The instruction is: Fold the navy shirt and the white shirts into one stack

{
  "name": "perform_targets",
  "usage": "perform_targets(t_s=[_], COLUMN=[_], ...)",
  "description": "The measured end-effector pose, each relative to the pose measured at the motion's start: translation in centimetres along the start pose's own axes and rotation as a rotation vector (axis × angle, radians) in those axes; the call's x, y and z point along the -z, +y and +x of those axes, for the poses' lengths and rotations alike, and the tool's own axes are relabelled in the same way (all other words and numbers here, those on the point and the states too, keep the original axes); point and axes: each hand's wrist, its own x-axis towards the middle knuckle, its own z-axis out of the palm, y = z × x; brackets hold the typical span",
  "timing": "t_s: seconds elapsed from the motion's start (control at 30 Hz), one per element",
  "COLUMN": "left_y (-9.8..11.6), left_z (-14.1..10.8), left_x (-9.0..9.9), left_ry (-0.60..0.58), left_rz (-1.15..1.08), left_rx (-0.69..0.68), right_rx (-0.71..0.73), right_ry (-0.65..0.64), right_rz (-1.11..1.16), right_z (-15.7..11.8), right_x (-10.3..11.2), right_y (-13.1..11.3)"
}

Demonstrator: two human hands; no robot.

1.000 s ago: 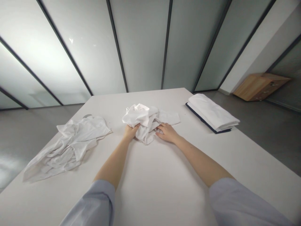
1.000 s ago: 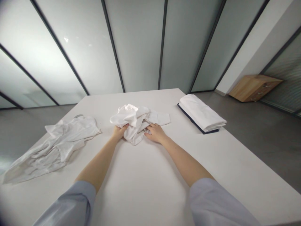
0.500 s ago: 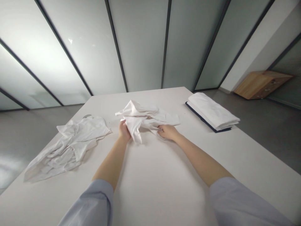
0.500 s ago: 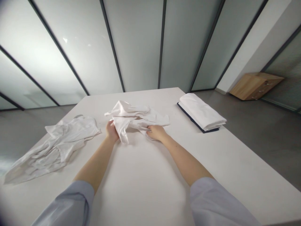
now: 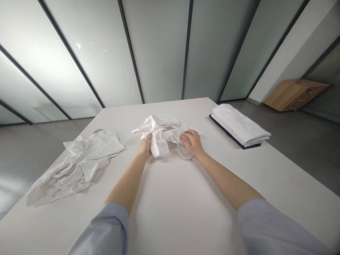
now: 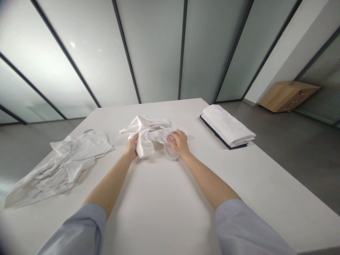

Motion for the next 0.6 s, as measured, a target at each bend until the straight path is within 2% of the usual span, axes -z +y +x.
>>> perform_targets(t_s=[0.07,0.1,0.17,0.23,0.33,0.47,0.6], left_y=[0.9,1.3,1.5,1.2,0.4,-0.1,-0.4], left_z=[0.0,0.0,-0.1,-0.2,-0.5,-1.1,-1.3], left_x=[0.5,0.8,1.2,1.3,0.8,0.3,0.4], left_ry=[-0.031,-0.049,-0.065,-0.086,-0.187,-0.290,-0.209], left_rz=[-0.163,-0.217,-0.250,-0.177,0.068,0.446,0.548], left_rx=[0.046,0.041,0.008,-0.019,-0.085,-0.214,-0.316], right_rx=[-0.185,-0.289,-0.462,-0.522,-0.419,-0.299,-0.186], right_ry=[0.132,0.137,0.013,-0.182,-0.350,-0.387,-0.373], right_rz=[-0.085,-0.128,-0.192,-0.225,-0.248,-0.206,-0.099], right_z=[0.3,0.4,0.7,0.7,0.6,0.4,0.2], right_x=[0.4,0.6,0.9,1.0,0.8,0.5,0.4], right_y=[1.1,1.5,2.1,2.1,1.6,1.2,1.4])
